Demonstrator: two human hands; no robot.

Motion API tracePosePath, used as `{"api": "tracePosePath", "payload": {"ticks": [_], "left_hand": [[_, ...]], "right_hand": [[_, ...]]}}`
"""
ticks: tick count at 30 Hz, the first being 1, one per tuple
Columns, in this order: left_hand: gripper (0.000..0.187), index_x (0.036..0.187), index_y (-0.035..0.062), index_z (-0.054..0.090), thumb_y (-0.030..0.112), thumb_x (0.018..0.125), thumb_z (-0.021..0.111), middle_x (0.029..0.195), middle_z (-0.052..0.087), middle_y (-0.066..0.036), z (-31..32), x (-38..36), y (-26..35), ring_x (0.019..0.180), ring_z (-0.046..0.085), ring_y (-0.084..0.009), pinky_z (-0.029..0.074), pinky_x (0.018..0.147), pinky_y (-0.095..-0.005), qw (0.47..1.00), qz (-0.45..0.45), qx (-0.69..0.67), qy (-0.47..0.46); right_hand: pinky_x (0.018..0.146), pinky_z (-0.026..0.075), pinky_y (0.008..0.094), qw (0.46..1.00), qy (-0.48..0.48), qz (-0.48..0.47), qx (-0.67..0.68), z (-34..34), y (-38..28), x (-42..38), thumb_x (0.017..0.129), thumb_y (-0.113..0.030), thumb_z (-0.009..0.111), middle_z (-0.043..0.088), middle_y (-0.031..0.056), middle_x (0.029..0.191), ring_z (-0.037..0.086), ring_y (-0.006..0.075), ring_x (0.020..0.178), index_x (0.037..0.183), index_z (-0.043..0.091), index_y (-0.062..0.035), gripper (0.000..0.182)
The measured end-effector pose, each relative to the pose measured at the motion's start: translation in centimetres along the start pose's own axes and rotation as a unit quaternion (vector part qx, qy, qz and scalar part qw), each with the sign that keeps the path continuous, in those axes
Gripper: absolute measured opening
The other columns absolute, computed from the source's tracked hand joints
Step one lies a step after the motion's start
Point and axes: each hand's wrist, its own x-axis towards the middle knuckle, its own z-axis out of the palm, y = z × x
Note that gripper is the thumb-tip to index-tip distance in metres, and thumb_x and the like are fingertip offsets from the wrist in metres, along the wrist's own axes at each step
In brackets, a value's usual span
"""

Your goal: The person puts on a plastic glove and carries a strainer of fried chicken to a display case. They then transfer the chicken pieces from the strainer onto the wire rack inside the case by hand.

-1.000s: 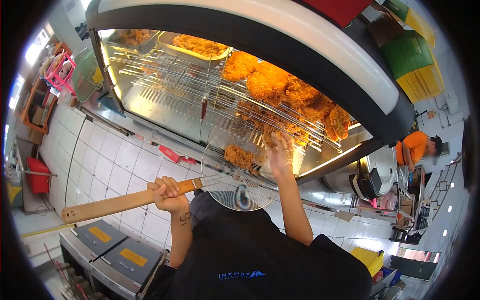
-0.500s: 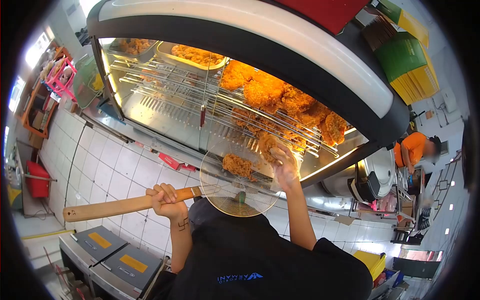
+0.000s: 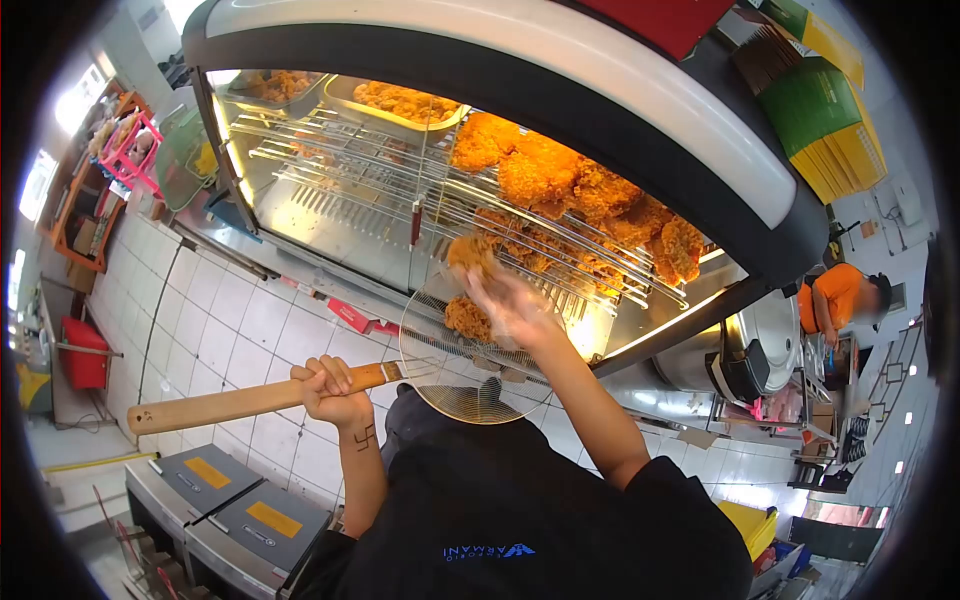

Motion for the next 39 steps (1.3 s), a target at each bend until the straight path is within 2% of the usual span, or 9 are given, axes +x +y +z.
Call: {"api": "tracePosePath", "payload": {"ticks": [3,6,9,12,17,23,30,36,39], "left_hand": [[0.022,0.067,0.0144,0.03,0.004,0.076,0.047,0.053,0.031,0.001,-0.2,-0.1,0.2,0.042,0.029,-0.0095,0.029,0.041,-0.0221,1.0,-0.005,-0.015,0.0],[0.023,0.067,0.0143,0.031,0.003,0.076,0.048,0.053,0.033,0.001,-0.9,-0.6,0.1,0.043,0.03,-0.0098,0.03,0.043,-0.0228,1.0,-0.008,-0.025,0.014],[0.022,0.068,0.0142,0.031,0.003,0.076,0.049,0.053,0.033,0.001,-1.4,-0.8,-0.2,0.043,0.03,-0.0098,0.03,0.044,-0.0238,0.999,-0.015,-0.047,0.023],[0.022,0.068,0.0143,0.032,0.004,0.076,0.05,0.053,0.032,0.001,-1.9,-0.9,-0.3,0.044,0.03,-0.01,0.03,0.045,-0.0245,0.998,-0.02,-0.046,0.038],[0.021,0.067,0.0133,0.032,0.004,0.076,0.049,0.053,0.032,0.001,-2.6,-0.7,-0.2,0.044,0.028,-0.0103,0.031,0.045,-0.0245,0.997,-0.029,-0.057,0.052],[0.021,0.066,0.0118,0.031,0.002,0.077,0.047,0.052,0.031,0.0,-3.0,-0.4,-0.5,0.043,0.028,-0.0109,0.031,0.042,-0.0252,0.995,-0.037,-0.068,0.068],[0.021,0.066,0.0119,0.031,0.002,0.076,0.046,0.052,0.031,0.0,-2.5,0.1,-0.5,0.043,0.027,-0.0109,0.031,0.043,-0.0249,0.994,-0.05,-0.068,0.063],[0.021,0.067,0.0137,0.031,0.004,0.076,0.048,0.053,0.031,0.001,-2.3,0.3,-1.0,0.043,0.028,-0.0101,0.03,0.045,-0.0246,0.994,-0.067,-0.062,0.053],[0.021,0.068,0.0137,0.031,0.004,0.076,0.049,0.053,0.031,0.001,-2.0,0.4,-0.9,0.043,0.028,-0.0099,0.03,0.044,-0.0246,0.995,-0.061,-0.063,0.047]], "right_hand": [[0.096,0.055,0.0412,0.994,0.054,-0.032,0.092,3.4,2.3,3.8,0.093,0.005,0.049,0.044,0.0285,0.131,0.054,0.037,0.113,0.128,0.041,0.0116,0.037],[0.094,0.055,0.0435,0.993,-0.065,-0.057,0.08,1.8,2.3,7.8,0.096,0.002,0.044,0.046,0.0287,0.131,0.054,0.0382,0.113,0.126,0.043,0.0106,0.032],[0.093,0.056,0.0439,0.973,-0.067,0.015,0.22,3.4,2.5,9.8,0.096,-0.001,0.045,0.056,0.0237,0.12,0.056,0.0382,0.112,0.121,0.053,0.0068,0.027],[0.093,0.053,0.0417,0.987,-0.046,-0.088,0.126,1.1,-0.4,15.8,0.098,-0.005,0.038,0.056,0.024,0.122,0.057,0.0334,0.112,0.124,0.052,0.0055,0.031],[0.101,0.045,0.0463,0.956,-0.198,-0.07,0.205,2.9,-2.1,20.7,0.099,-0.017,0.036,0.059,0.0224,0.121,0.057,0.0325,0.113,0.121,0.051,0.0065,0.036],[0.101,0.045,0.0454,0.957,-0.244,-0.105,0.118,5.6,-3.1,24.2,0.098,-0.019,0.038,0.059,0.021,0.121,0.058,0.0318,0.112,0.121,0.053,0.0048,0.036],[0.1,0.045,0.0444,0.958,-0.249,-0.141,-0.015,5.6,-3.7,23.8,0.097,-0.02,0.039,0.06,0.0194,0.12,0.058,0.0309,0.111,0.12,0.054,0.0028,0.035],[0.1,0.045,0.0436,0.952,-0.229,-0.162,-0.124,3.7,-2.1,22.4,0.096,-0.021,0.041,0.061,0.018,0.119,0.058,0.0302,0.11,0.119,0.056,0.0011,0.035],[0.098,0.046,0.0431,0.957,-0.172,-0.202,-0.121,4.8,0.9,18.6,0.096,-0.021,0.043,0.062,0.0156,0.119,0.058,0.0293,0.109,0.117,0.058,-0.0009,0.033]]}}
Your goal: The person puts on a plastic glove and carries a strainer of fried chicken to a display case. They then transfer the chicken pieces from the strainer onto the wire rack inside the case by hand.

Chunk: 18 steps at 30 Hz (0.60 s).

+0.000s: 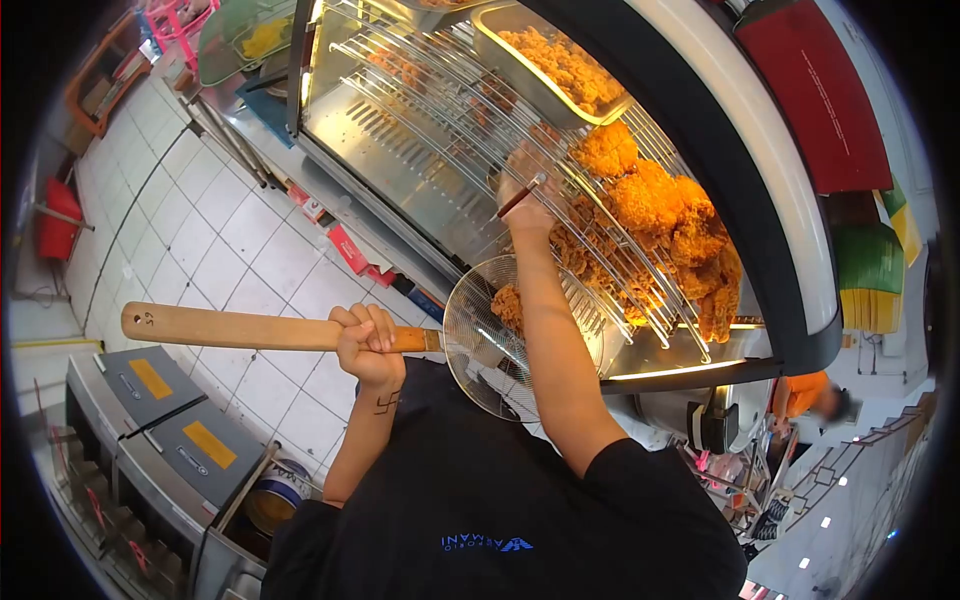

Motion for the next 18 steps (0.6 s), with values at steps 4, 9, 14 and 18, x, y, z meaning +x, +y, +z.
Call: {"api": "tracePosePath", "payload": {"ticks": [4,9,14,18], "left_hand": [[0.021,0.067,0.0137,0.032,0.004,0.075,0.049,0.052,0.032,0.001,0.0,0.1,-0.2,0.043,0.028,-0.0101,0.03,0.044,-0.025,1.0,0.008,0.001,0.002],[0.021,0.065,0.0132,0.032,0.003,0.075,0.048,0.052,0.032,0.0,-0.8,0.1,-0.2,0.043,0.029,-0.0113,0.03,0.044,-0.0256,1.0,0.018,-0.007,-0.006],[0.021,0.065,0.0126,0.032,0.002,0.074,0.048,0.051,0.033,0.0,-1.9,-0.2,-0.2,0.042,0.029,-0.0117,0.03,0.043,-0.0262,1.0,0.011,-0.017,0.012],[0.021,0.064,0.0125,0.032,0.002,0.074,0.048,0.051,0.033,0.0,-2.3,0.0,-0.2,0.042,0.029,-0.0119,0.03,0.043,-0.0264,1.0,0.009,-0.02,0.015]], "right_hand": [[0.097,0.048,0.0424,0.999,0.047,0.024,0.001,2.4,-0.1,-4.3,0.096,-0.017,0.044,0.062,0.0125,0.12,0.058,0.028,0.11,0.114,0.061,-0.0028,0.029],[0.105,0.042,0.039,0.972,0.118,0.153,-0.132,1.2,-1.4,-9.7,0.098,-0.012,0.045,0.057,0.0173,0.128,0.052,0.0282,0.12,0.129,0.05,-0.0011,0.033],[0.107,0.041,0.0402,0.847,0.068,0.041,-0.526,4.6,-1.9,-15.1,0.099,-0.014,0.048,0.051,0.0202,0.135,0.046,0.0316,0.13,0.135,0.043,0.0056,0.042],[0.102,0.046,0.0386,0.393,-0.287,-0.109,-0.867,5.0,-4.7,-14.5,0.092,-0.01,0.06,0.054,0.0168,0.134,0.051,0.0282,0.127,0.127,0.057,-0.0004,0.036]]}}
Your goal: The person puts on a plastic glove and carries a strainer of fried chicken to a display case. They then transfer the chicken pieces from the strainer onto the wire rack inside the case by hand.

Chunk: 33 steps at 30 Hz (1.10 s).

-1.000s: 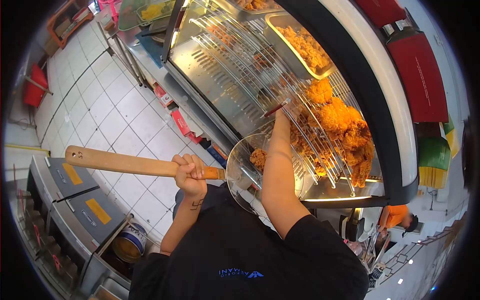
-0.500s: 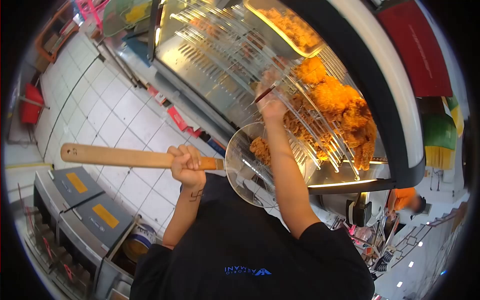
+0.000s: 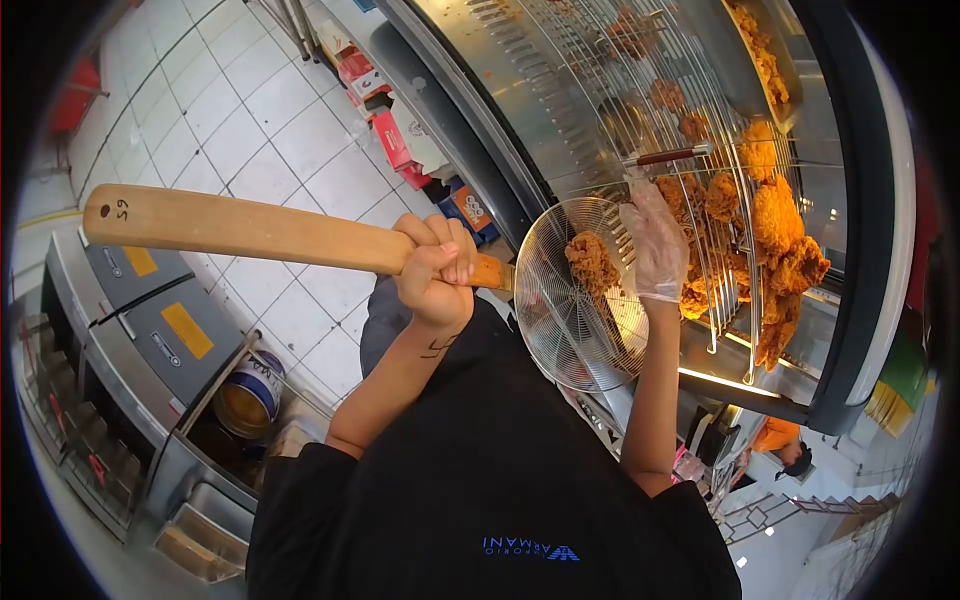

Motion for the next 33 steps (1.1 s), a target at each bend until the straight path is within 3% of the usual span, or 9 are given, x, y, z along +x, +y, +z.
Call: {"api": "tracePosePath", "payload": {"ticks": [5,8,10,11,12,16,20,33], "left_hand": [[0.021,0.065,0.0125,0.032,0.002,0.075,0.048,0.05,0.033,0.0,-0.2,0.3,0.0,0.042,0.03,-0.0117,0.031,0.043,-0.0264,1.0,-0.007,-0.001,-0.009],[0.021,0.065,0.0126,0.032,0.003,0.075,0.048,0.051,0.033,0.0,0.0,0.3,0.0,0.042,0.03,-0.0118,0.031,0.043,-0.0261,1.0,-0.008,-0.004,-0.002],[0.021,0.065,0.0126,0.033,0.003,0.075,0.048,0.051,0.033,0.0,0.1,0.5,0.0,0.042,0.03,-0.0117,0.031,0.043,-0.0259,1.0,-0.006,-0.004,-0.006],[0.021,0.065,0.0126,0.033,0.003,0.075,0.048,0.051,0.033,0.0,0.1,0.5,0.0,0.042,0.03,-0.0117,0.031,0.043,-0.0257,1.0,-0.004,-0.007,-0.008],[0.021,0.065,0.0126,0.033,0.003,0.075,0.048,0.051,0.033,0.0,0.2,0.6,0.0,0.042,0.03,-0.0116,0.031,0.043,-0.0257,1.0,-0.008,-0.006,-0.005],[0.02,0.065,0.0129,0.033,0.003,0.075,0.048,0.052,0.034,0.0,0.3,1.1,-0.1,0.042,0.03,-0.0111,0.031,0.042,-0.0254,1.0,-0.014,-0.002,0.013],[0.019,0.066,0.0126,0.033,0.003,0.074,0.047,0.052,0.034,0.0,0.3,1.3,0.1,0.042,0.031,-0.0115,0.032,0.043,-0.0253,1.0,-0.018,0.0,0.009],[0.018,0.066,0.0122,0.034,0.002,0.071,0.048,0.053,0.037,-0.002,-0.9,3.7,0.7,0.042,0.033,-0.0137,0.036,0.045,-0.0273,0.997,-0.082,0.0,0.003]], "right_hand": [[0.108,0.038,0.0436,0.95,-0.012,-0.059,-0.308,-0.2,-0.5,0.8,0.092,-0.013,0.055,0.053,0.0146,0.137,0.048,0.0349,0.128,0.124,0.062,-0.0096,0.032],[0.105,0.042,0.044,0.933,0.002,0.023,-0.358,2.2,2.7,3.6,0.091,-0.014,0.054,0.054,0.014,0.136,0.051,0.0362,0.124,0.121,0.063,-0.0105,0.031],[0.101,0.044,0.0427,0.906,-0.095,0.286,-0.297,2.4,1.2,7.5,0.092,-0.015,0.052,0.057,0.0151,0.132,0.054,0.036,0.12,0.122,0.062,-0.007,0.033],[0.1,0.046,0.0421,0.86,-0.14,0.409,-0.272,2.3,0.3,9.5,0.092,-0.015,0.051,0.058,0.0156,0.13,0.056,0.0359,0.118,0.122,0.061,-0.0052,0.033],[0.099,0.046,0.042,0.841,-0.125,0.454,-0.265,2.6,1.3,11.1,0.092,-0.015,0.051,0.058,0.0156,0.13,0.056,0.0358,0.117,0.122,0.061,-0.0052,0.033],[0.099,0.046,0.0419,0.876,0.059,0.374,-0.3,4.4,9.8,13.8,0.092,-0.015,0.051,0.058,0.0154,0.129,0.056,0.0354,0.117,0.121,0.061,-0.0049,0.033],[0.099,0.046,0.0417,0.881,0.146,0.337,-0.297,4.8,13.6,13.9,0.092,-0.015,0.051,0.058,0.0153,0.129,0.056,0.0349,0.117,0.121,0.06,-0.0047,0.032],[0.099,0.047,0.0412,0.878,0.203,0.381,-0.208,3.6,15.8,9.4,0.092,-0.014,0.051,0.058,0.0148,0.127,0.056,0.0335,0.116,0.12,0.06,-0.0038,0.031]]}}
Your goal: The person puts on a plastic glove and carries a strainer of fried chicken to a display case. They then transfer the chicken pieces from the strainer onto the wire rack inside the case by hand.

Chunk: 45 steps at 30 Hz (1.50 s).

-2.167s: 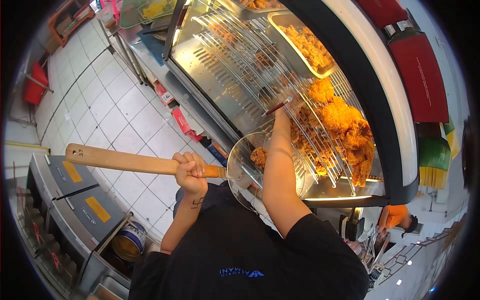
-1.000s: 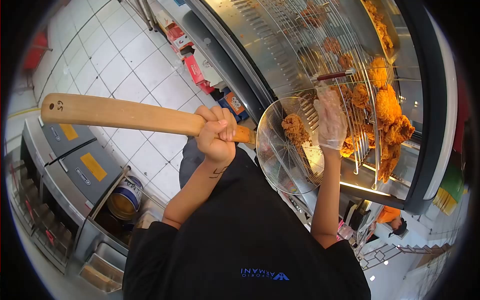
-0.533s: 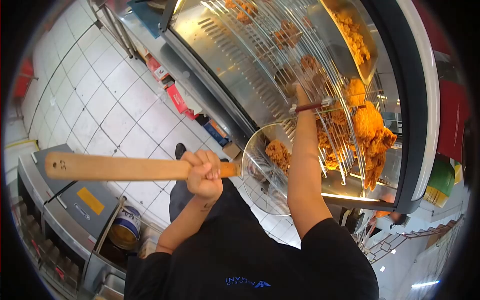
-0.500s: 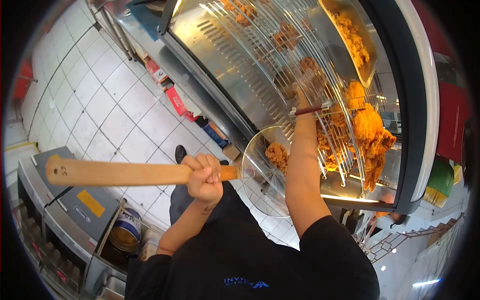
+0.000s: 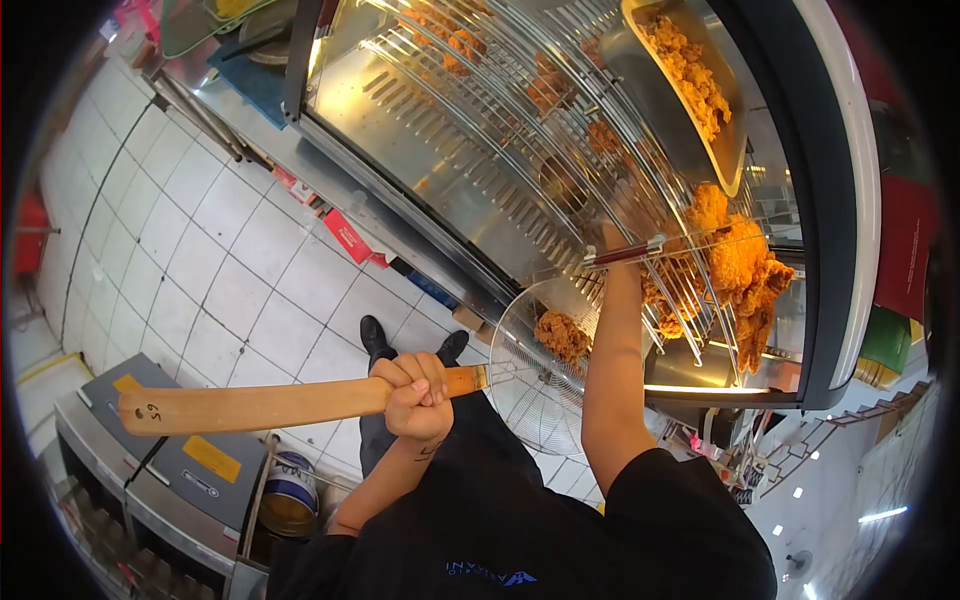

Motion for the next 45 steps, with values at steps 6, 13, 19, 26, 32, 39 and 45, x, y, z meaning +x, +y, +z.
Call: {"api": "tracePosePath", "payload": {"ticks": [6,13,19,26,32,39,45], "left_hand": [[0.019,0.066,0.0126,0.034,0.002,0.071,0.049,0.053,0.035,-0.002,0.0,0.9,0.1,0.042,0.032,-0.0133,0.036,0.045,-0.0271,1.0,-0.014,-0.001,0.009],[0.021,0.065,0.0135,0.033,0.004,0.072,0.051,0.053,0.035,-0.002,0.1,1.3,0.1,0.041,0.032,-0.0133,0.035,0.045,-0.0269,1.0,-0.018,0.01,0.014],[0.019,0.067,0.0134,0.033,0.004,0.073,0.049,0.053,0.034,-0.001,-0.1,1.7,-0.1,0.041,0.032,-0.0134,0.035,0.045,-0.0269,1.0,-0.02,0.009,0.017],[0.02,0.067,0.0138,0.033,0.004,0.073,0.049,0.052,0.034,-0.001,-0.1,1.9,-0.2,0.04,0.032,-0.0128,0.035,0.044,-0.0266,1.0,-0.021,0.01,0.017],[0.019,0.068,0.0141,0.032,0.004,0.074,0.048,0.052,0.033,-0.001,-0.5,2.0,-0.3,0.039,0.032,-0.013,0.034,0.042,-0.0262,1.0,-0.018,0.016,0.006],[0.02,0.068,0.0144,0.031,0.004,0.074,0.046,0.052,0.033,0.0,-0.4,2.4,-0.5,0.039,0.031,-0.0117,0.034,0.04,-0.0243,1.0,-0.011,0.02,0.011],[0.02,0.07,0.0156,0.031,0.005,0.075,0.047,0.053,0.033,0.0,-0.5,2.4,-0.6,0.038,0.03,-0.011,0.033,0.038,-0.0238,1.0,0.0,0.012,0.028]], "right_hand": [[0.099,0.047,0.041,0.997,0.033,0.042,0.051,1.5,0.0,0.0,0.092,-0.014,0.051,0.058,0.0146,0.126,0.056,0.0328,0.115,0.12,0.059,-0.0034,0.03],[0.099,0.047,0.0407,0.979,0.072,0.1,0.164,3.2,-0.2,1.7,0.093,-0.014,0.051,0.059,0.0143,0.126,0.057,0.032,0.114,0.119,0.059,-0.003,0.03],[0.098,0.047,0.0405,0.897,0.084,0.167,0.4,3.6,0.9,0.9,0.093,-0.013,0.051,0.059,0.0141,0.125,0.057,0.0313,0.114,0.119,0.058,-0.0026,0.029],[0.098,0.048,0.0402,0.707,0.099,0.226,0.663,4.4,1.1,0.3,0.093,-0.013,0.051,0.059,0.0138,0.124,0.057,0.0305,0.113,0.118,0.058,-0.0022,0.028],[0.098,0.048,0.04,0.543,0.098,0.244,0.797,6.9,-1.4,0.3,0.093,-0.013,0.051,0.059,0.0136,0.123,0.057,0.0298,0.113,0.118,0.058,-0.0018,0.028],[0.098,0.048,0.0397,0.405,0.043,0.318,0.856,11.2,-10.7,-9.8,0.093,-0.013,0.051,0.059,0.0133,0.123,0.057,0.0291,0.112,0.117,0.057,-0.0013,0.027],[0.098,0.048,0.0394,0.322,0.005,0.395,0.861,14.3,-17.9,-19.7,0.094,-0.012,0.051,0.059,0.0131,0.122,0.057,0.0284,0.112,0.117,0.057,-0.0009,0.026]]}}
